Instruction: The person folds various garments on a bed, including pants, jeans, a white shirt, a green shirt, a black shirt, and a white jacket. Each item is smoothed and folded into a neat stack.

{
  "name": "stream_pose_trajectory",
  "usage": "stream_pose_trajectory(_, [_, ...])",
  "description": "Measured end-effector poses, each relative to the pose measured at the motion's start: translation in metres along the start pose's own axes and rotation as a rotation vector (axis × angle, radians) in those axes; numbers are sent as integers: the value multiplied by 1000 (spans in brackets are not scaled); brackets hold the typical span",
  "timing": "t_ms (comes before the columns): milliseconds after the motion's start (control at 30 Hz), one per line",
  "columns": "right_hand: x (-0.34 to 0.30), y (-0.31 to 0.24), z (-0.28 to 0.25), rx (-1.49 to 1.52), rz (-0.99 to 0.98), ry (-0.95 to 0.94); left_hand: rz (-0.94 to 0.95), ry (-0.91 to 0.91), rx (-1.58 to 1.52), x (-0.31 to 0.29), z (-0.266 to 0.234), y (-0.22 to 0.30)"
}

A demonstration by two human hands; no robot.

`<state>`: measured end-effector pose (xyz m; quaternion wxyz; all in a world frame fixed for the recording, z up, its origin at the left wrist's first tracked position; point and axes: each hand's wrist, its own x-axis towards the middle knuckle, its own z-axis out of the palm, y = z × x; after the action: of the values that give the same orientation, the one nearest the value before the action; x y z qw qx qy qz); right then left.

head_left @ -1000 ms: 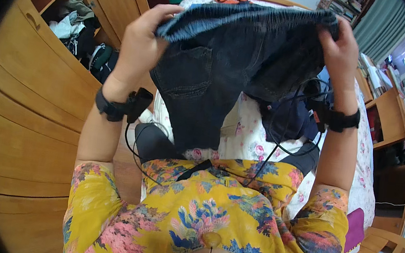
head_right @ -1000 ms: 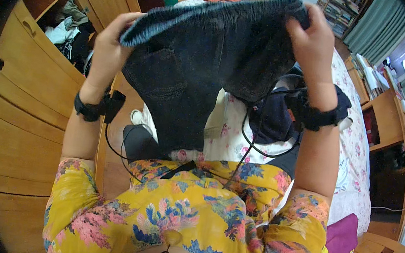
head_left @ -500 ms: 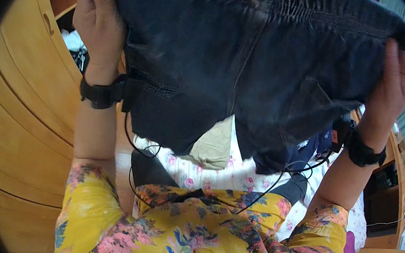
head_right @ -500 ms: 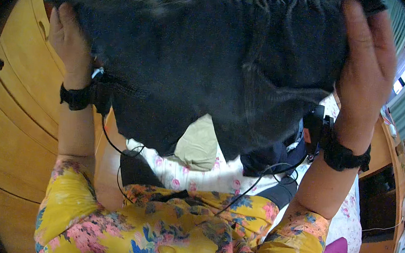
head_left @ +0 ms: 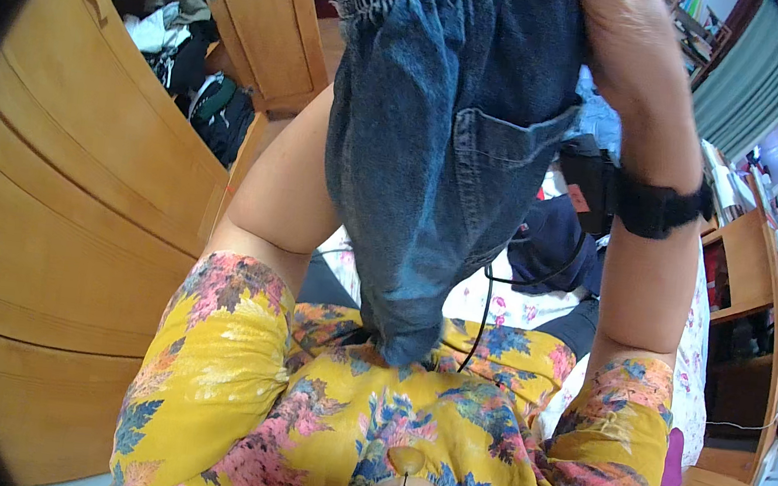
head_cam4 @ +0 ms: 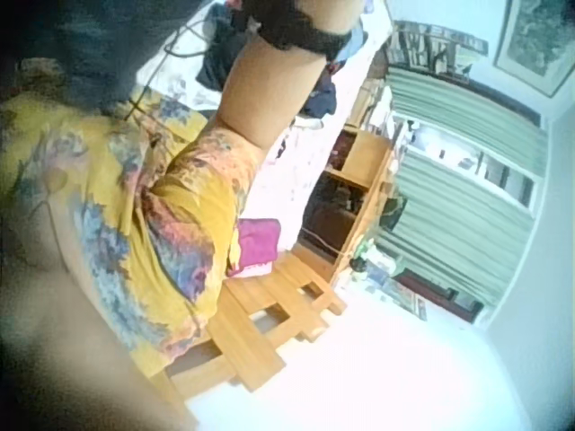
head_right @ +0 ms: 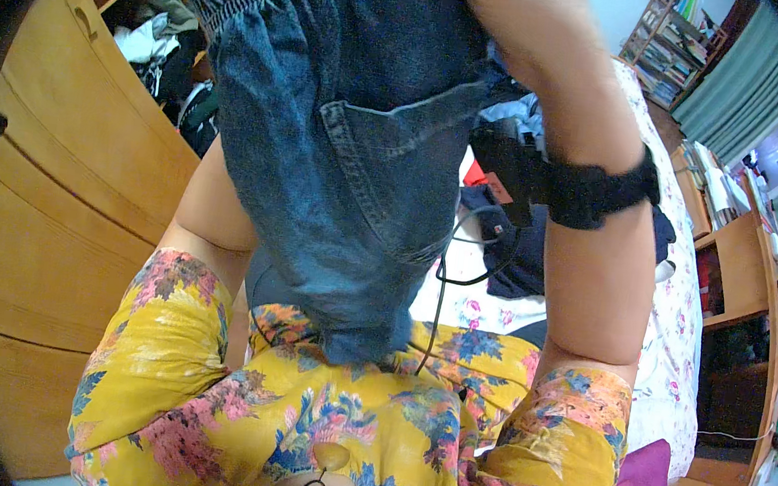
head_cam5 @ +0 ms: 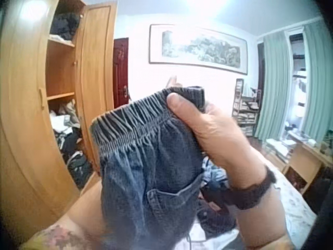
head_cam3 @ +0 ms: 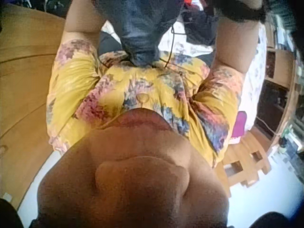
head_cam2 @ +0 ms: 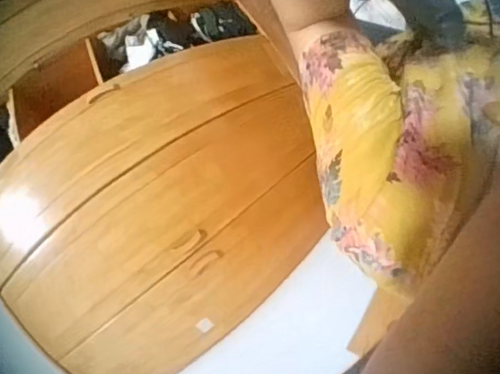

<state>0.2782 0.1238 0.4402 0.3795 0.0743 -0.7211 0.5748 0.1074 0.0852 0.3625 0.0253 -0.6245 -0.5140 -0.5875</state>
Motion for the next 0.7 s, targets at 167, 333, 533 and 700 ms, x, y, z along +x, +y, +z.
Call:
stream_pose_trajectory(167, [-4, 5, 19, -258, 168, 120, -13, -56, -66, -10, -13, 8])
stream_pose_trajectory(333, [-19, -12, 28, -429, -85, 258, -28, -20, -163, -30, -36, 3])
stream_pose_trajectory(533, [-3, -6, 2, -261, -380, 335, -302, 437, -214, -143, -56, -23])
stream_pose_trajectory(700, [-5, 2, -11, -228, -357, 398, -594, 160, -89, -239, -30, -27])
